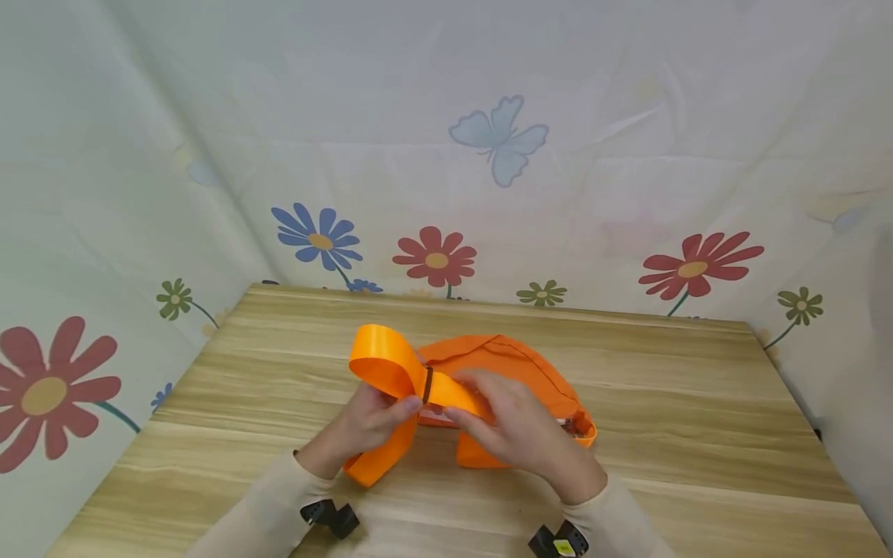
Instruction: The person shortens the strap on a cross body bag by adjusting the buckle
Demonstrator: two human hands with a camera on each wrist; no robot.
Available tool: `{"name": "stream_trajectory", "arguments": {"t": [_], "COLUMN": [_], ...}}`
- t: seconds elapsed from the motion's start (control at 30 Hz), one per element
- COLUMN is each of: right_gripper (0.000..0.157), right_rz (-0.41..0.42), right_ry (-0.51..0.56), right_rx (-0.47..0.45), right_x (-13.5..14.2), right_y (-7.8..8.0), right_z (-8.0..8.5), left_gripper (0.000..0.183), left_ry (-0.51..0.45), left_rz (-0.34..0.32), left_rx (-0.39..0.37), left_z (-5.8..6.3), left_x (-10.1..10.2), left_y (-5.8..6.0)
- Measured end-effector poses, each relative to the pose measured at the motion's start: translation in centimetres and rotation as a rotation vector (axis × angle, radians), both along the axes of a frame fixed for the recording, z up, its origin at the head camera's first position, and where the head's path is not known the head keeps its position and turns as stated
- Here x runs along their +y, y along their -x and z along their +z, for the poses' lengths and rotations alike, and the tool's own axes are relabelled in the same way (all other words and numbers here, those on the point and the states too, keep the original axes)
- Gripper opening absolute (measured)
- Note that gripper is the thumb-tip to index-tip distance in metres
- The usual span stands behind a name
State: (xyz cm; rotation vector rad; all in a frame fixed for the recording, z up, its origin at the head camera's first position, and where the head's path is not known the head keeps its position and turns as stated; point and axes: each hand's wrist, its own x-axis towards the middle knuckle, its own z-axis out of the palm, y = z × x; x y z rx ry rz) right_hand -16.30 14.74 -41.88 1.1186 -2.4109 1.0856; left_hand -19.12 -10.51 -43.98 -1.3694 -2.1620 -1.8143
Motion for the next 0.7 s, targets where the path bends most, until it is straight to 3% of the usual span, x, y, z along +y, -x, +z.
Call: {"name": "stream_trajectory", "arguments": {"t": [0.23,0.37,0.47,0.6,0.7], "right_gripper": [0.044,0.049,0.048,0.046,0.047], "right_rz": [-0.018,-0.087,-0.125,-0.1,-0.09], "right_ry": [-0.025,-0.072,-0.075,-0.031,-0.006], "right_rx": [0.015,0.003,-0.014,0.009,0.029], "right_x": [-0.4,-0.1,0.6,1.4,1.5], "right_y": [-0.2,-0.3,-0.3,-0.2,0.0], "right_z": [0.6,1.0,1.0,0.7,0.6], "left_gripper": [0.046,0.044,0.042,0.044,0.048], "left_ry": [0.034,0.008,-0.001,0.001,-0.009], "left_rz": [0.066,0.05,0.076,0.105,0.086], "left_rx": [0.013,-0.006,0.01,0.02,-0.04], "left_z": [-0.1,-0.2,-0.1,-0.1,-0.2], "left_x": [0.1,0.0,-0.3,-0.5,-0.4], "left_y": [-0.1,-0.1,-0.1,0.0,0.1]}}
